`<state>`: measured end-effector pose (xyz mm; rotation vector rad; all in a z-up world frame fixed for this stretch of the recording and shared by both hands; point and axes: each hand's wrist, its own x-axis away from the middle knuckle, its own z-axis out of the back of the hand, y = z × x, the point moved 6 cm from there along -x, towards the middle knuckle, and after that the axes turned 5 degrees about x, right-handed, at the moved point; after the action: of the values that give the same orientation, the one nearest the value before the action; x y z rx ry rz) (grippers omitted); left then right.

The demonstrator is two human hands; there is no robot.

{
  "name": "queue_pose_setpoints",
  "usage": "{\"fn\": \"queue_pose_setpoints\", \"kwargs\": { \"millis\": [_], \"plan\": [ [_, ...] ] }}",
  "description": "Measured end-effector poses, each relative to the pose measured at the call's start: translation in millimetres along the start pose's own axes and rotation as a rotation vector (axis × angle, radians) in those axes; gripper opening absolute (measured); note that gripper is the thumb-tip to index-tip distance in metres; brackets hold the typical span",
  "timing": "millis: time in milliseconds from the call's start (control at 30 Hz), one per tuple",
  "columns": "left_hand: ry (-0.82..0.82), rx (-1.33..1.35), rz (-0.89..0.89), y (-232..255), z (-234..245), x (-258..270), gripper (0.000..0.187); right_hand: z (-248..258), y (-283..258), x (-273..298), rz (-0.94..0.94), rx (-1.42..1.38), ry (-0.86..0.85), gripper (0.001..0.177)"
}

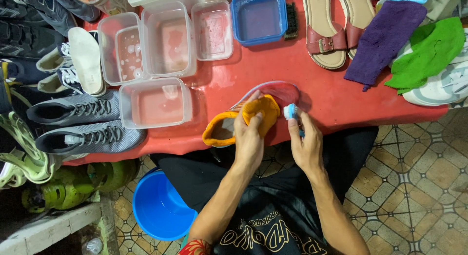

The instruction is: The person scrubs an orange and light blue sneaker with a blue toothbrush, repeatedly dipping it into a container of soapy water. They wipe the shoe with a green cloth and continue scrubbing various parts of the shoe, including the sole and sides.

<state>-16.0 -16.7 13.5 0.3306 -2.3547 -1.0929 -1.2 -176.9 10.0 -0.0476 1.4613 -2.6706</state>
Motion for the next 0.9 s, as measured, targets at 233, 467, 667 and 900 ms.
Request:
{"fn": "queue_pose_setpoints", "kwargs": {
  "millis": [233,467,667,900],
  "plan": [
    [-0.102,-0.035,-0.015,-15.1,1.0,9.8,0.058,-7.2,-6.4,2.0,0.046,0.048,0.017,0.038],
    [-0.084,-0.095,0.174,-2.9,10.4,0.2,0.046,-7.1,-0.8,5.2,0.011,-0.013,0.024,0.039],
    [-0.117,0.208,0.359,9.0,7.8,2.3,0.048,7.1,-31.3,4.2,0.071,-0.014,-0.055,0.043],
    [-0.366,0.409,0.325,-5.8,10.0,6.2,0.071,0.8,-24.7,10.6,0.1,0.235,-0.112,0.041]
  ]
}}
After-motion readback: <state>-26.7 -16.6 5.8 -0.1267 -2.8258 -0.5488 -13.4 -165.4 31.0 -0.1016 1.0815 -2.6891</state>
